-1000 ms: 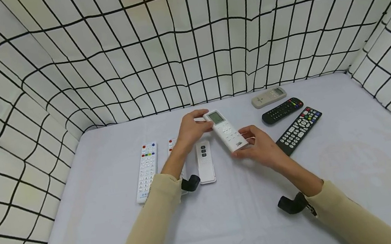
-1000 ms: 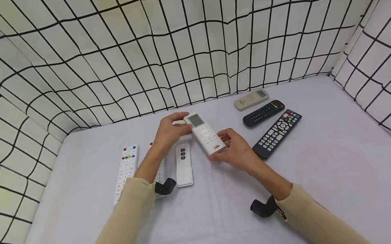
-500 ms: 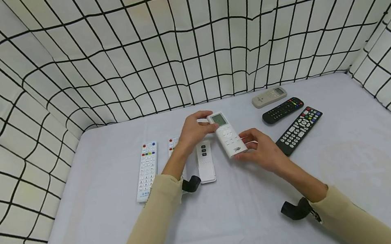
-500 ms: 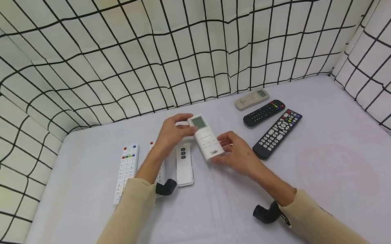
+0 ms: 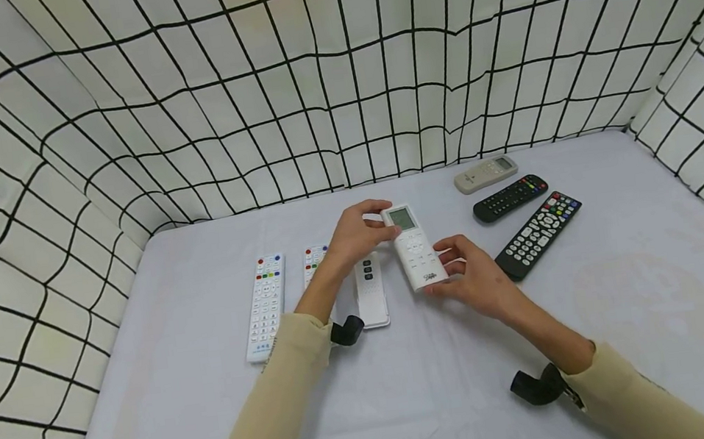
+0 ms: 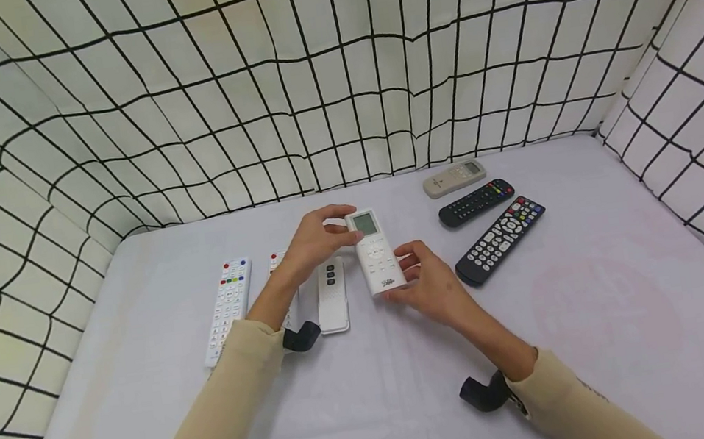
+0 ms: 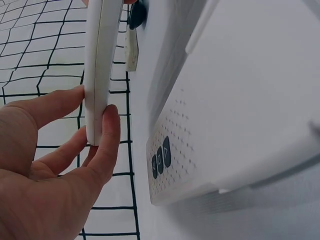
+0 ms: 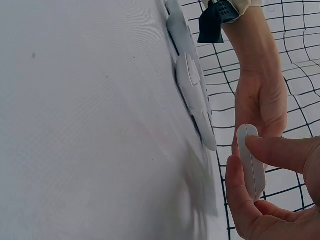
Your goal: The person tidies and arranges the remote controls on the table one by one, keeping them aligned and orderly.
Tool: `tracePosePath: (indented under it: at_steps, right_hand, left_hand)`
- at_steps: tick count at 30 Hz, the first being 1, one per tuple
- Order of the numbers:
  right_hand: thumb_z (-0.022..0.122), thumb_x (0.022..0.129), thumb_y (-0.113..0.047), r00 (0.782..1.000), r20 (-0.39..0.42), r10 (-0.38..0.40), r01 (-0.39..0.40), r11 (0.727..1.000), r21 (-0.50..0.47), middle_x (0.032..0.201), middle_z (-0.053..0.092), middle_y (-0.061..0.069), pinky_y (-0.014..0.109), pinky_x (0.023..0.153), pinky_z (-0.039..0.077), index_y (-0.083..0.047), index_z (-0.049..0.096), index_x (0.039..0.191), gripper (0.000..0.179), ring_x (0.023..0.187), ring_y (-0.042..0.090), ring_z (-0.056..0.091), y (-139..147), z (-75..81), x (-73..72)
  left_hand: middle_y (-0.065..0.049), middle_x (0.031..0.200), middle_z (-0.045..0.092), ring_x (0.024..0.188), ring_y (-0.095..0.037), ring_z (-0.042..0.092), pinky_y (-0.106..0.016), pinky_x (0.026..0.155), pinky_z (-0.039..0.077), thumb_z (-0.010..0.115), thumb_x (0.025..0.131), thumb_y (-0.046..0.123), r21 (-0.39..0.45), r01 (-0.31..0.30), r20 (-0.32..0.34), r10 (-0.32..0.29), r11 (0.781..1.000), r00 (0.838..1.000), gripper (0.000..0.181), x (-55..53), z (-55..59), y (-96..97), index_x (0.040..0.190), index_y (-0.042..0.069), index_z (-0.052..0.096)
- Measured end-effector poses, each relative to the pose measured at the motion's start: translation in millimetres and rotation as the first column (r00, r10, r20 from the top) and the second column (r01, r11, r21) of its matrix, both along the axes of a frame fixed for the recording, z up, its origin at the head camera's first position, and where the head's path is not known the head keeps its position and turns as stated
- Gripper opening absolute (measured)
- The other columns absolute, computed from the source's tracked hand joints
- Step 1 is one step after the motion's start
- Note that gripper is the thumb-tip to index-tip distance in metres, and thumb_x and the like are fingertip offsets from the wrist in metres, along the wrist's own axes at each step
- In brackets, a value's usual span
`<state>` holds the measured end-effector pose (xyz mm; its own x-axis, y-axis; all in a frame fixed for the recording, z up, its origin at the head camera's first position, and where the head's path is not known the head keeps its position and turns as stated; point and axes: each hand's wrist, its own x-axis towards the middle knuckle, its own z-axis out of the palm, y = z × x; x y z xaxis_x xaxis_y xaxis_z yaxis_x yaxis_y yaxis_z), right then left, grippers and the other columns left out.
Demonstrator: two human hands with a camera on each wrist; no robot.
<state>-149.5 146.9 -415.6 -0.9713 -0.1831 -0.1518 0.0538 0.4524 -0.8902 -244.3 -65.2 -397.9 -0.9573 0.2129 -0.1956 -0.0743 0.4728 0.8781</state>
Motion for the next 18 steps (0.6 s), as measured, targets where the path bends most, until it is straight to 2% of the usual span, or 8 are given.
tracePosePath:
  at_steps: [9, 18]
  right_hand:
    - [0.085, 0.085, -0.008, 1.000, -0.018, 0.011, -0.011, 1.000, 0.003, 0.124, 0.059, 0.022, 0.020, 0.074, 0.052, 0.003, 0.043, 0.143, 0.072, 0.101, 0.024, 0.065, -4, -2.2, 8.4]
    - [0.087, 0.084, -0.013, 0.999, -0.033, 0.011, -0.009, 0.998, 0.067, 0.123, 0.060, 0.020, 0.025, 0.073, 0.053, 0.001, 0.043, 0.143, 0.075, 0.101, 0.024, 0.064, -5, -1.4, 14.8]
  left_hand:
    - [-0.012, 0.135, 0.066, 0.126, -0.028, 0.064, -0.044, 0.096, 0.053, 0.078, 0.094, 0.019, -0.051, 0.036, -0.007, -0.036, 0.998, 0.999, 0.051, 3.7, 0.1, 3.1, 0.143, 0.018, 0.063]
    - [-0.013, 0.133, 0.068, 0.123, -0.028, 0.066, -0.043, 0.095, 0.054, 0.078, 0.094, 0.018, -0.055, 0.082, -0.010, -0.083, 0.995, 0.996, 0.052, 3.6, -0.2, 6.9, 0.143, 0.016, 0.062]
